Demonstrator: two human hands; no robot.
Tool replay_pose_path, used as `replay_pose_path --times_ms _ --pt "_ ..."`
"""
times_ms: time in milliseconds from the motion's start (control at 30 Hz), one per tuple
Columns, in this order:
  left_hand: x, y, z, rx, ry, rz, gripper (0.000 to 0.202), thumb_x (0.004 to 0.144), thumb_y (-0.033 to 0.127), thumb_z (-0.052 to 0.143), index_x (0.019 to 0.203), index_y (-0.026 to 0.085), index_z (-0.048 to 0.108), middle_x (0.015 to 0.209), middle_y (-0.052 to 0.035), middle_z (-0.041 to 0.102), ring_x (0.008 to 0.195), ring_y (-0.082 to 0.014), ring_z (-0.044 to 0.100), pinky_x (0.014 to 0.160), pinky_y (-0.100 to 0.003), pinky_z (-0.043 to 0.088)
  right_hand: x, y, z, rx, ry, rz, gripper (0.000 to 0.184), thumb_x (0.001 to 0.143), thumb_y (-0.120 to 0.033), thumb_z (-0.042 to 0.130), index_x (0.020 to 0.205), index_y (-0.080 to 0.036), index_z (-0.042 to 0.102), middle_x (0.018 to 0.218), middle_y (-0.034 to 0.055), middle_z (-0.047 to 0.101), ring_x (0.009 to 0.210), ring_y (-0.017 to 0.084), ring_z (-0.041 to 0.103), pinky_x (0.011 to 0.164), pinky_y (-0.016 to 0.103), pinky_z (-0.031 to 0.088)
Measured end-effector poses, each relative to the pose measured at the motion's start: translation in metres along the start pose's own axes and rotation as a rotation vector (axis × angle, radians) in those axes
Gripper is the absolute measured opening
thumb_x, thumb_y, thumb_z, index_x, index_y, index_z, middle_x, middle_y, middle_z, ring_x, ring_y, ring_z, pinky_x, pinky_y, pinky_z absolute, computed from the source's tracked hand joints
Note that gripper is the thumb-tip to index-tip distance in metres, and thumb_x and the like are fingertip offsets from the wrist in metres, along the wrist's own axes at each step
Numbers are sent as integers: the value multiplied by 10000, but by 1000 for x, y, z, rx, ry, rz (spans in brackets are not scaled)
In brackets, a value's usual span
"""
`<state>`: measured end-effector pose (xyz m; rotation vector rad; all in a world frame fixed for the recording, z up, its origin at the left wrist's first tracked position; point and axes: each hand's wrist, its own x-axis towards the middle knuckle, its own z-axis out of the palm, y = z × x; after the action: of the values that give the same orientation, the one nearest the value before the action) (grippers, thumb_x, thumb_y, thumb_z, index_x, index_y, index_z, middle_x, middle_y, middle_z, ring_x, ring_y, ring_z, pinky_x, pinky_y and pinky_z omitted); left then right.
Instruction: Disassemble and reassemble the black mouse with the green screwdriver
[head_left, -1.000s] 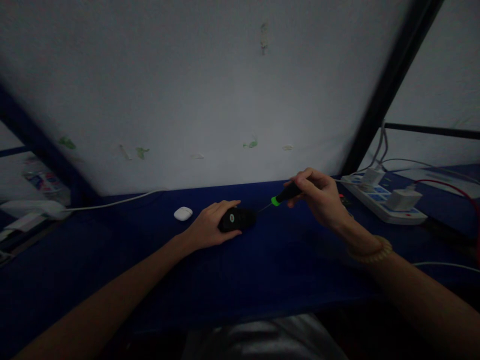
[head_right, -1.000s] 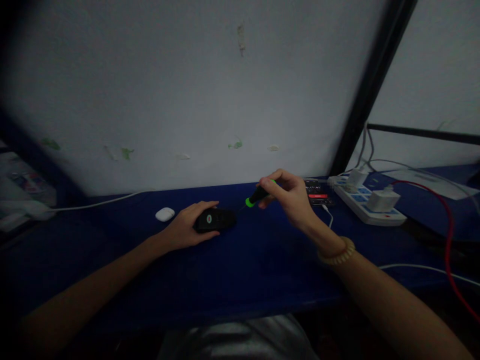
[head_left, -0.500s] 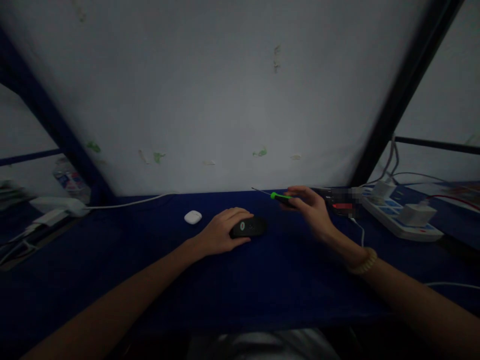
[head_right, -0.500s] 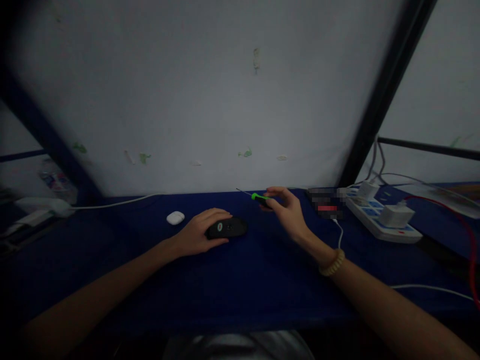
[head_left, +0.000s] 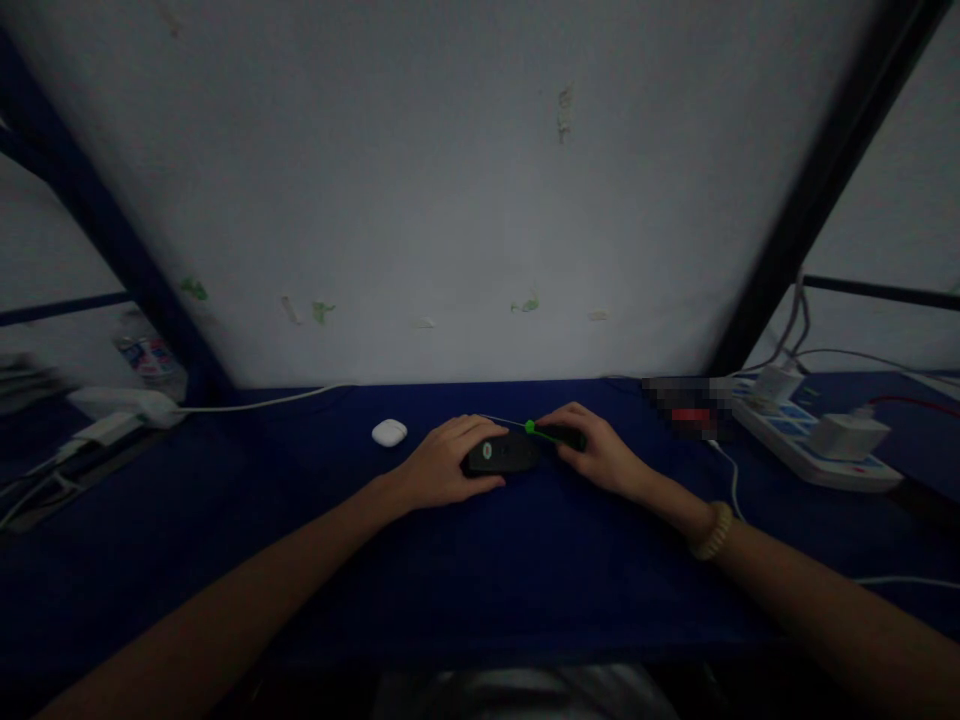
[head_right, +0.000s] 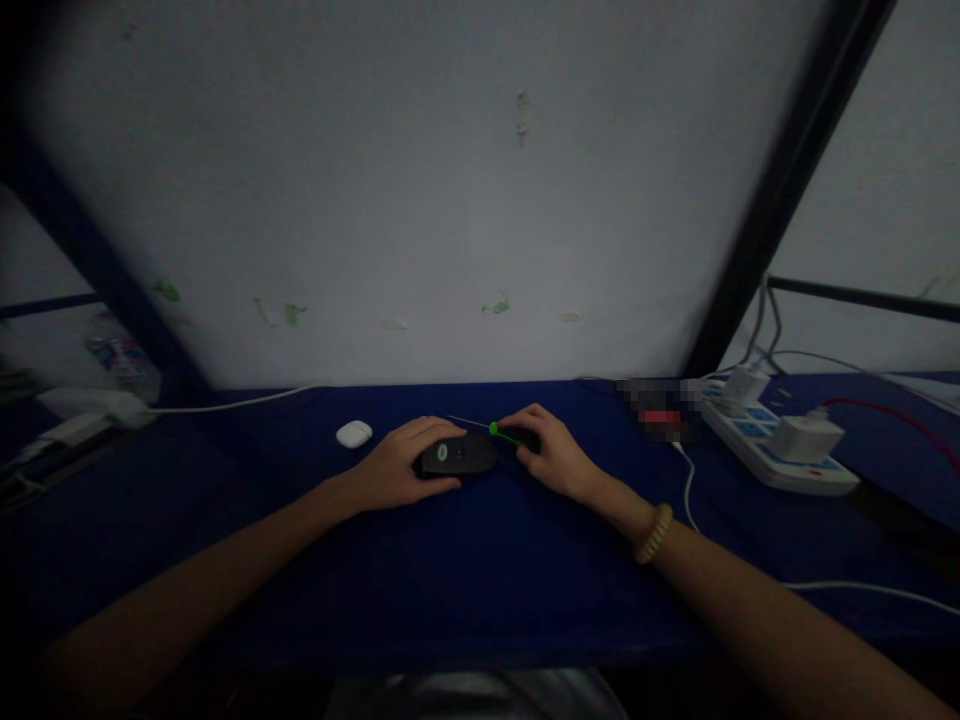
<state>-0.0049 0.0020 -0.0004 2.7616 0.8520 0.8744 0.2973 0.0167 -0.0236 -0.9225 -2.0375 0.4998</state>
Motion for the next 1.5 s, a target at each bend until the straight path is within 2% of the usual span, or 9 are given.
replay_pose_path --times_ms 100,200,367,467,600,767,933,1133,1500 --pt "0 -1 0 -11 -9 -44 609 852 447 880 1363 245 616 1306 -97 724 1204 -297 693 1078 -508 547 -2 2 1 -92 -78 -68 542 836 -5 589 1291 -259 736 1258 102 669 1169 247 681 1106 489 550" --pt "0 -3 1 -16 -23 -88 619 836 498 885 1350 258 638 1289 -95 733 1183 -304 696 1070 -512 543 -3 -2 1 -169 -121 -88 495 889 -64 647 1328 -281 721 1321 110 639 1225 268 656 1108 523 533" --pt "-3 -9 3 -22 -77 -154 607 868 542 839 1378 271 650 1261 -94 752 1124 -307 709 1010 -508 555 -4 -14 -4 -286 -148 -155 324 922 -223 790 1226 -334 789 1361 102 647 1271 313 636 1094 591 483" --pt "-3 -11 3 -34 -93 -150 575 912 538 795 1401 278 643 1288 -96 750 1131 -302 708 1003 -497 555 -5 -16 -6 -316 -125 -219 303 916 -291 828 1212 -352 804 1354 98 668 1247 312 649 1074 568 492" --pt "-1 -11 1 -48 -132 -116 504 987 524 707 1421 278 636 1313 -97 748 1148 -294 707 1013 -490 551 -4 -15 -7 -293 -110 -280 266 963 -352 781 1229 -353 796 1290 85 717 1200 281 679 1035 508 514" --pt "-2 -10 0 -97 -139 -126 515 1021 522 649 1477 289 592 1400 -107 719 1224 -307 701 1059 -534 543 -1 -17 -5 -221 -91 -205 254 975 -390 769 1213 -307 791 1158 72 797 1115 275 727 1029 514 493" --pt "-4 -6 -1 -185 -46 -146 982 778 519 912 1601 306 420 1471 -128 676 1316 -338 678 1112 -559 533 -2 -19 -5 -221 -89 -85 229 972 -411 750 1144 -274 813 1153 101 796 1154 308 700 1081 574 450" --pt "-2 -3 -5 -180 -110 -145 663 762 480 921 1332 268 656 1295 -98 752 1152 -311 742 1020 -507 590 -3 -16 -4 -236 -130 -94 218 982 -430 730 1091 -262 816 1292 125 706 1277 343 595 1106 616 406" --pt "-1 -6 -1 -49 -170 -52 653 828 564 848 1360 241 650 1312 -124 732 1211 -335 690 1078 -537 539 -4 -20 -6 -267 -284 -70 242 1024 -407 661 1102 -251 828 1361 132 663 1340 348 543 1149 629 397"
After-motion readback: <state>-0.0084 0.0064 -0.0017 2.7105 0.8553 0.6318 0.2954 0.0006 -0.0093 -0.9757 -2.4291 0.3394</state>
